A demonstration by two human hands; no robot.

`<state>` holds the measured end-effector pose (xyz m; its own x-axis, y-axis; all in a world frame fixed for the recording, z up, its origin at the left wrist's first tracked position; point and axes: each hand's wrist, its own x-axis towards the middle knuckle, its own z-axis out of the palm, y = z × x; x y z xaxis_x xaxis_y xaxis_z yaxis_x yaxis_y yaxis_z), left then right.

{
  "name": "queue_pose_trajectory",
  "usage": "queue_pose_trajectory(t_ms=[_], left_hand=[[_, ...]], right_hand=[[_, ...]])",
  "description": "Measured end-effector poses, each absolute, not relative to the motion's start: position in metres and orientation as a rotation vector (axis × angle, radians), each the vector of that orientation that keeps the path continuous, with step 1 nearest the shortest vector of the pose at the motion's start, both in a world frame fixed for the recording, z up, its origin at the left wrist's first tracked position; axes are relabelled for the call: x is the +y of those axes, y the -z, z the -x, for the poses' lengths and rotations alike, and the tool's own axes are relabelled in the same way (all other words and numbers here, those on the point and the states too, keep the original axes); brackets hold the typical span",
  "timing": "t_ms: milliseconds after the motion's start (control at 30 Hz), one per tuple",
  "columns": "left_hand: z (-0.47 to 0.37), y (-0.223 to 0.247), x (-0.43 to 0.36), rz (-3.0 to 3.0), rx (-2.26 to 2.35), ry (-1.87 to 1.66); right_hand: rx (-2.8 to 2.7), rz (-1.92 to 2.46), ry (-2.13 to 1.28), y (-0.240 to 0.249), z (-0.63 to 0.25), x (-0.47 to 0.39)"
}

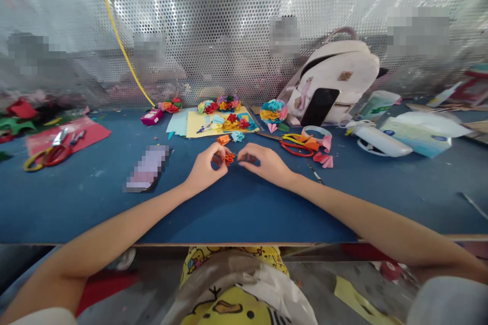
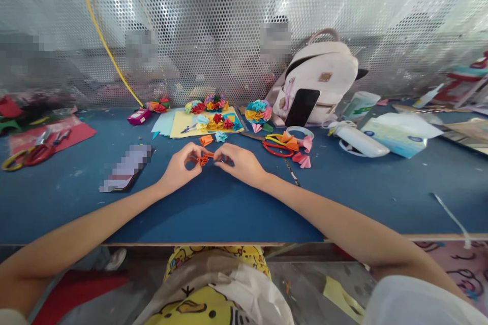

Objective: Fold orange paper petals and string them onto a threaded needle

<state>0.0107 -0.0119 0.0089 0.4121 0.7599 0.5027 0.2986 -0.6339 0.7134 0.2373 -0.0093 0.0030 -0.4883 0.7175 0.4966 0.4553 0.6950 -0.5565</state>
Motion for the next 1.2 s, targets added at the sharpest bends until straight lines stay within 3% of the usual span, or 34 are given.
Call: queue_pose_trajectory(t_ms=[1200], left_hand=[[-0.006,-0.002,-0.006,-1.961,0.658,-0.974]], right_hand=[[-2.141,0.631,-0.539,-0.006,-0.241,-0.009]])
